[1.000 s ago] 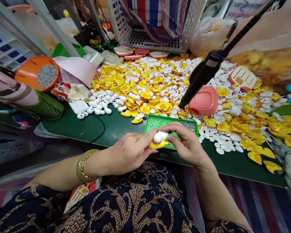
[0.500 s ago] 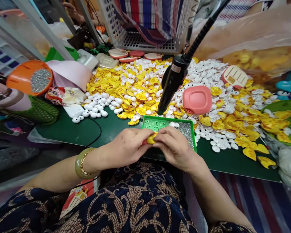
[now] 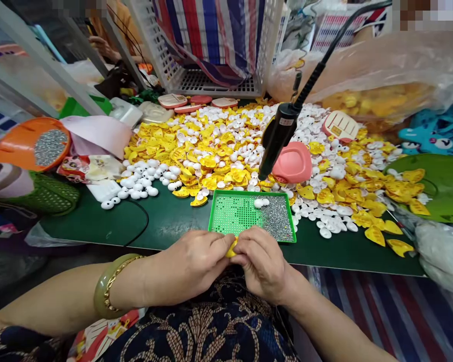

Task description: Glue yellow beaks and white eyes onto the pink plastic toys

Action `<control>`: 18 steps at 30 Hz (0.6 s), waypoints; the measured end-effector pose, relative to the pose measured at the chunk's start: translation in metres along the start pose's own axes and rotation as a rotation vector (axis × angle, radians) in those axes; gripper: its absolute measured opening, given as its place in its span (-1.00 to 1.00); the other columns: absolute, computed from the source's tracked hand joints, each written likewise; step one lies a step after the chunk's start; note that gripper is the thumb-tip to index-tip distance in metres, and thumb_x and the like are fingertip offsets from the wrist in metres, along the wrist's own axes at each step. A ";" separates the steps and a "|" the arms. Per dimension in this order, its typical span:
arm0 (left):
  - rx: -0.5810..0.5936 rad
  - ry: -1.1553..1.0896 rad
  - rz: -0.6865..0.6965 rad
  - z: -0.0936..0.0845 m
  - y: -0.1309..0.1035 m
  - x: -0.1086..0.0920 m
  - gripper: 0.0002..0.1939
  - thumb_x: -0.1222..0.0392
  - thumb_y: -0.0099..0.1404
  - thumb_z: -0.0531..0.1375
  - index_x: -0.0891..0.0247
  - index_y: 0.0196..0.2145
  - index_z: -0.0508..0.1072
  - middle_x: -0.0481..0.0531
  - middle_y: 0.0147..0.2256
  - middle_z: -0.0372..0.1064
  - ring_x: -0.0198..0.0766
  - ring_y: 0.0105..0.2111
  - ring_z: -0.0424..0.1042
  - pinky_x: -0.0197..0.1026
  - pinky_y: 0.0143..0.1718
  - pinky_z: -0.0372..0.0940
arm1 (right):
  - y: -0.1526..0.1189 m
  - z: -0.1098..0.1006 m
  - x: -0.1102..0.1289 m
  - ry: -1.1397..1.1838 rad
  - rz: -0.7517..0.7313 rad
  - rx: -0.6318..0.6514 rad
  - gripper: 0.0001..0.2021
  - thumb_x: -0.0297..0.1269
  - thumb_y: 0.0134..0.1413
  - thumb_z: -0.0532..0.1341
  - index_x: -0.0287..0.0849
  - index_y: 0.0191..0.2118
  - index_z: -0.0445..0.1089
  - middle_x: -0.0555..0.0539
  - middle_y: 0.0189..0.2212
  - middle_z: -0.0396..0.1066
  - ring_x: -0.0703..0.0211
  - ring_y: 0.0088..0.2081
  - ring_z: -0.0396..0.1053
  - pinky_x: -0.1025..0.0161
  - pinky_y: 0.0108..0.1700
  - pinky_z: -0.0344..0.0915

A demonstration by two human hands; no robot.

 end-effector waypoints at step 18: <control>0.050 -0.316 -0.180 0.027 0.010 0.036 -0.71 0.22 0.30 0.12 0.33 -0.56 0.40 0.01 -0.63 0.33 -0.39 -0.64 0.20 -0.27 -0.58 0.02 | -0.006 0.009 -0.056 0.043 0.172 0.004 -0.91 -0.31 0.22 0.16 -0.11 -0.27 0.41 -0.07 -0.36 0.44 0.16 -0.29 0.41 0.18 -0.27 0.36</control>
Point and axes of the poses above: each hand's wrist, its own y-axis towards the middle knuckle, its own z-axis out of the palm, x = y × z, the point moved 1 cm from there along y, towards the middle knuckle
